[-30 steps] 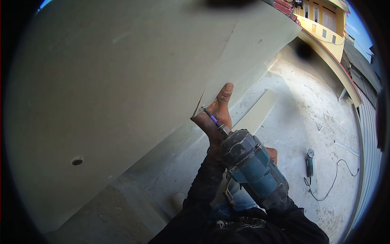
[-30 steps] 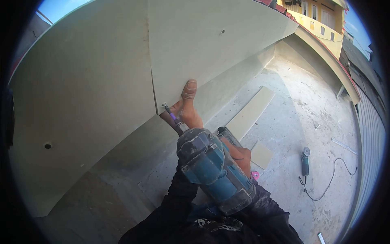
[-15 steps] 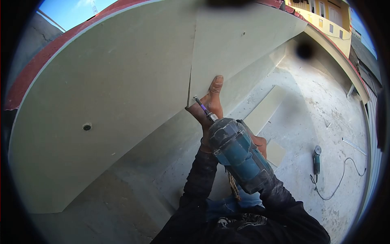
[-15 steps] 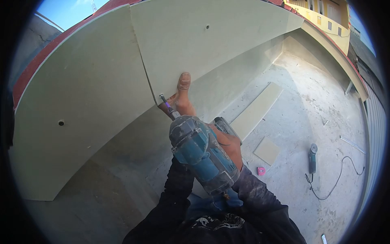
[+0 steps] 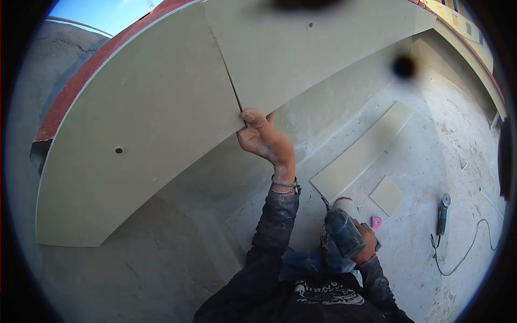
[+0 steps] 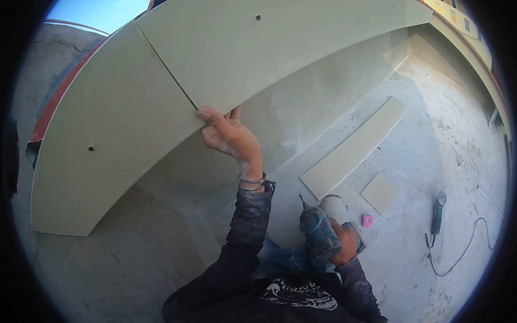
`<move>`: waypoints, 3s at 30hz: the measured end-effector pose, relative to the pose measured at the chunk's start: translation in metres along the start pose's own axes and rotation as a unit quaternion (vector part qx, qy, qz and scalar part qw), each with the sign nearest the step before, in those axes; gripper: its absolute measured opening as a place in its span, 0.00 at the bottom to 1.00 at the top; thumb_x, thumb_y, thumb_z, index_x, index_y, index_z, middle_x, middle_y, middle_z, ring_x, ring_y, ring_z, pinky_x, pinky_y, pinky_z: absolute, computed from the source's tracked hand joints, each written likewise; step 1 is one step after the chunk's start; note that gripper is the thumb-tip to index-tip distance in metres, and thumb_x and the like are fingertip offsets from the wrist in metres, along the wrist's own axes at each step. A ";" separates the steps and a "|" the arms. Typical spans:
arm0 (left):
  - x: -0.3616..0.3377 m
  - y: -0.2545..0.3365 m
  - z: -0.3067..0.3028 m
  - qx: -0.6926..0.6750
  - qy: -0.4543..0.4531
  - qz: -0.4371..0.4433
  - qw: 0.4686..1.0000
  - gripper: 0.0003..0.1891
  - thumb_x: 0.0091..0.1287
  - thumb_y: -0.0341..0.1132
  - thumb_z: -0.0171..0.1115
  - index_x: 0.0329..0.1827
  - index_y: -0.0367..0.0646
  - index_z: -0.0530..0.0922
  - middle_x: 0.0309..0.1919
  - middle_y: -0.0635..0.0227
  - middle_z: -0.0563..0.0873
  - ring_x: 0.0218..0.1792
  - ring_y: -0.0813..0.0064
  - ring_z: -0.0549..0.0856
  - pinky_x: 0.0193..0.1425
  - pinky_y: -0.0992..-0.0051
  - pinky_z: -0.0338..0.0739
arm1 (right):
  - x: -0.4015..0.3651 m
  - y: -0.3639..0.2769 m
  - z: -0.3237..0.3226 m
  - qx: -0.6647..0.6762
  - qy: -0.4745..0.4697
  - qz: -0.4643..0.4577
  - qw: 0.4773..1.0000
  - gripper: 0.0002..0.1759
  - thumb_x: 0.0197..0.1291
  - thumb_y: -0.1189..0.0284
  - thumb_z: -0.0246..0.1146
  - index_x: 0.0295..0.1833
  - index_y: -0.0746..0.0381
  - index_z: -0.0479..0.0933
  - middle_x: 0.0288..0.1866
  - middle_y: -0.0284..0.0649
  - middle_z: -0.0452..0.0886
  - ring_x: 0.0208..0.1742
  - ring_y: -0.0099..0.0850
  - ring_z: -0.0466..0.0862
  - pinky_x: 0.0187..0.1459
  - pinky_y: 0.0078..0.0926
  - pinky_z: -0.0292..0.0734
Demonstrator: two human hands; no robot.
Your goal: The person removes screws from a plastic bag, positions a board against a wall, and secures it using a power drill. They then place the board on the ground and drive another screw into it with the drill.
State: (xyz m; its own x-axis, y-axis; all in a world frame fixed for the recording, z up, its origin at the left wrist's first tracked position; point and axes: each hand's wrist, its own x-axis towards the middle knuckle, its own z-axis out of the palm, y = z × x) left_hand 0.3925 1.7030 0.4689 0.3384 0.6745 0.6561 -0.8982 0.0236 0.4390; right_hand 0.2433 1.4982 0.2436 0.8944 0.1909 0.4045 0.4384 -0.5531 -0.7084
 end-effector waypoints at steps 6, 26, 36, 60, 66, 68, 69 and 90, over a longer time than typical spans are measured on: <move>0.001 -0.002 -0.013 0.027 -0.071 0.035 0.997 0.30 0.74 0.52 0.57 0.56 0.26 0.69 0.54 0.49 0.78 0.53 0.58 0.84 0.59 0.50 0.81 | -0.067 0.052 0.044 -0.085 -0.057 0.100 0.990 0.28 0.47 0.66 0.69 0.57 0.59 0.77 0.35 0.51 0.84 0.35 0.51 0.85 0.38 0.46 0.79; 0.042 0.034 -0.046 -0.117 -0.128 0.017 0.985 0.34 0.72 0.57 0.56 0.75 0.49 0.62 0.70 0.69 0.70 0.68 0.70 0.71 0.69 0.64 0.71 | -0.112 0.092 0.066 -0.139 -0.106 0.071 0.982 0.24 0.47 0.75 0.59 0.55 0.62 0.76 0.37 0.46 0.83 0.37 0.47 0.84 0.39 0.44 0.78; 0.046 0.046 -0.029 -0.144 -0.071 0.072 0.984 0.40 0.69 0.63 0.56 0.77 0.50 0.58 0.73 0.71 0.64 0.72 0.70 0.65 0.76 0.63 0.63 | -0.108 0.088 0.069 -0.166 -0.135 0.099 0.972 0.23 0.47 0.74 0.62 0.53 0.59 0.74 0.34 0.47 0.83 0.35 0.49 0.84 0.36 0.46 0.78; 0.062 0.083 -0.114 -0.227 -0.162 -0.036 0.960 0.30 0.70 0.48 0.63 0.72 0.47 0.67 0.68 0.71 0.73 0.70 0.71 0.70 0.76 0.61 0.62 | -0.048 0.069 0.027 -0.005 -0.116 -0.001 0.993 0.32 0.45 0.60 0.72 0.57 0.61 0.77 0.35 0.52 0.86 0.35 0.53 0.86 0.38 0.46 0.81; 0.064 0.094 -0.120 -0.217 -0.141 -0.032 0.965 0.26 0.72 0.40 0.62 0.72 0.49 0.67 0.68 0.72 0.73 0.71 0.70 0.69 0.77 0.60 0.60 | -0.022 0.015 0.027 -0.026 -0.099 -0.156 0.982 0.15 0.53 0.66 0.67 0.46 0.57 0.84 0.42 0.42 0.87 0.40 0.47 0.86 0.42 0.40 0.81; 0.065 0.096 -0.122 -0.210 -0.148 -0.032 0.966 0.26 0.72 0.40 0.61 0.72 0.48 0.67 0.68 0.72 0.73 0.71 0.70 0.69 0.78 0.60 0.59 | -0.024 0.009 0.032 -0.027 -0.101 -0.173 0.979 0.14 0.53 0.65 0.67 0.46 0.57 0.84 0.41 0.42 0.87 0.40 0.45 0.87 0.43 0.40 0.81; 0.064 0.095 -0.122 -0.209 -0.153 -0.038 0.965 0.26 0.72 0.40 0.61 0.72 0.48 0.67 0.68 0.71 0.72 0.71 0.71 0.69 0.78 0.60 0.59 | -0.023 0.003 0.035 -0.028 -0.104 -0.177 0.978 0.14 0.53 0.65 0.67 0.46 0.57 0.84 0.41 0.42 0.87 0.40 0.45 0.87 0.43 0.40 0.81; 0.057 0.085 -0.108 -0.146 -0.139 0.057 0.978 0.28 0.76 0.50 0.55 0.74 0.47 0.65 0.71 0.73 0.70 0.70 0.74 0.69 0.76 0.64 0.61 | -0.060 0.023 0.054 0.070 -0.139 0.030 0.987 0.17 0.53 0.64 0.70 0.46 0.61 0.83 0.39 0.49 0.86 0.34 0.50 0.87 0.35 0.41 0.81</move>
State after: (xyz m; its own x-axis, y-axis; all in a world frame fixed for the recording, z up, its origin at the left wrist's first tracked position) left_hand 0.3051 1.8229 0.4772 0.2591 0.4595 0.8495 -0.9624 0.1974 0.1868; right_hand 0.2047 1.5176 0.1720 0.9002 0.3872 0.1992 0.3747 -0.4559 -0.8074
